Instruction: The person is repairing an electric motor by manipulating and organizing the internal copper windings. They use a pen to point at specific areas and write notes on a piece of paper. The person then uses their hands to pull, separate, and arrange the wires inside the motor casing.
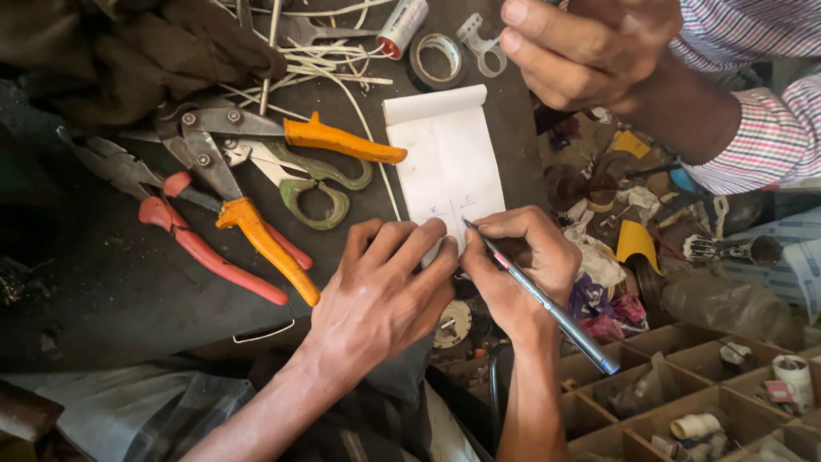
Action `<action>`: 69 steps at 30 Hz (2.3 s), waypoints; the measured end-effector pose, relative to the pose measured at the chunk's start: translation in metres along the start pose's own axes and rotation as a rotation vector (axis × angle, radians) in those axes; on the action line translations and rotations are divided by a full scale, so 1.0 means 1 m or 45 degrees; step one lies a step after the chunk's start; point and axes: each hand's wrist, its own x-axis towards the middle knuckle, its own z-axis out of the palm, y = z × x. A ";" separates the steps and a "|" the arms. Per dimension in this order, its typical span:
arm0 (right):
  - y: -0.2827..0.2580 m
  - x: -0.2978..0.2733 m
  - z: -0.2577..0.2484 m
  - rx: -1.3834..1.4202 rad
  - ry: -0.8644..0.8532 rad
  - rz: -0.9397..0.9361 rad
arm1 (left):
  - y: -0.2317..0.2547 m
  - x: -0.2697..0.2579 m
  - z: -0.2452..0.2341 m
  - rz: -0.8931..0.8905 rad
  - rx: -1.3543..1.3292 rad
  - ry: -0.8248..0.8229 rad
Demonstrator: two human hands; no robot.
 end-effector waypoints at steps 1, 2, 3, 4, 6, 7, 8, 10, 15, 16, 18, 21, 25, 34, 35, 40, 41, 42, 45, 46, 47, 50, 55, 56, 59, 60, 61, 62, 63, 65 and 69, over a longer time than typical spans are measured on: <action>0.001 0.000 0.000 0.011 0.009 0.047 | 0.000 0.000 0.000 -0.002 -0.005 0.000; 0.002 -0.001 0.001 0.020 0.017 0.096 | 0.000 0.000 0.000 -0.004 -0.011 -0.002; 0.003 -0.002 0.000 0.030 0.024 0.146 | 0.000 -0.001 0.000 -0.006 -0.018 -0.003; 0.005 -0.003 -0.001 0.064 0.024 0.168 | 0.000 -0.001 0.001 -0.004 -0.014 -0.004; 0.007 -0.004 -0.002 0.134 0.023 0.210 | 0.000 -0.001 0.001 0.000 -0.005 -0.004; 0.007 -0.005 -0.004 0.150 0.017 0.209 | 0.000 -0.001 0.001 0.001 -0.013 -0.004; 0.007 -0.006 -0.006 0.169 0.012 0.207 | 0.000 -0.001 0.000 0.003 -0.018 -0.004; 0.005 -0.008 -0.009 0.180 0.000 0.166 | 0.000 -0.001 0.000 0.006 -0.023 0.000; 0.000 -0.007 -0.011 0.050 -0.019 0.061 | 0.000 0.001 0.000 0.011 -0.004 0.014; -0.001 -0.006 -0.010 0.036 -0.022 0.022 | 0.001 0.002 0.000 0.011 0.008 0.008; -0.002 -0.003 -0.011 0.001 -0.029 -0.054 | 0.002 0.004 0.000 0.011 0.027 -0.001; -0.003 0.000 -0.011 -0.090 -0.025 -0.079 | 0.002 0.005 0.002 0.017 0.070 -0.022; -0.005 0.002 -0.013 -0.093 -0.037 -0.044 | 0.003 0.006 0.003 0.012 0.056 -0.024; -0.006 0.006 -0.015 -0.148 -0.032 -0.103 | 0.005 0.009 0.005 0.009 0.077 -0.047; -0.006 0.006 -0.015 -0.142 -0.033 -0.081 | 0.005 0.009 0.005 0.008 0.077 -0.046; -0.006 0.006 -0.016 -0.166 -0.043 -0.098 | 0.005 0.009 0.006 0.006 0.074 -0.036; -0.006 0.006 -0.016 -0.164 -0.048 -0.091 | 0.006 0.009 0.006 0.005 0.077 -0.038; -0.006 0.006 -0.016 -0.162 -0.050 -0.088 | 0.005 0.009 0.006 0.005 0.082 -0.036; -0.006 0.007 -0.015 -0.151 -0.042 -0.009 | 0.006 0.010 0.006 0.003 0.087 -0.033; -0.005 0.007 -0.016 -0.123 -0.053 -0.017 | 0.006 0.010 0.006 0.002 0.087 -0.035; -0.004 0.007 -0.016 -0.095 -0.063 -0.024 | 0.006 0.010 0.006 0.001 0.088 -0.037; -0.002 0.005 -0.017 -0.085 -0.079 -0.004 | 0.006 0.010 0.006 0.007 0.088 -0.042; 0.003 0.004 -0.020 -0.077 -0.050 -0.091 | 0.007 0.009 0.006 0.002 0.093 -0.040; 0.003 0.004 -0.021 -0.062 -0.042 -0.019 | 0.007 0.009 0.006 0.008 0.097 -0.039; 0.003 0.005 -0.020 -0.050 -0.034 0.011 | 0.006 0.010 0.006 0.015 0.098 -0.023; 0.001 0.005 -0.020 -0.053 -0.034 -0.005 | 0.007 0.010 0.006 0.015 0.093 -0.020; 0.000 0.005 -0.020 -0.062 -0.037 -0.007 | 0.007 0.010 0.005 0.013 0.098 -0.025; 0.000 0.005 -0.020 -0.074 -0.038 -0.011 | 0.007 0.011 0.006 0.014 0.102 -0.028; -0.001 0.005 -0.020 -0.087 -0.039 -0.015 | 0.008 0.011 0.006 0.015 0.105 -0.031; -0.002 0.005 -0.018 -0.107 -0.025 -0.059 | 0.008 0.011 0.006 0.014 0.096 -0.037; -0.002 0.005 -0.019 -0.107 -0.047 -0.117 | 0.008 0.011 0.006 0.002 0.097 -0.058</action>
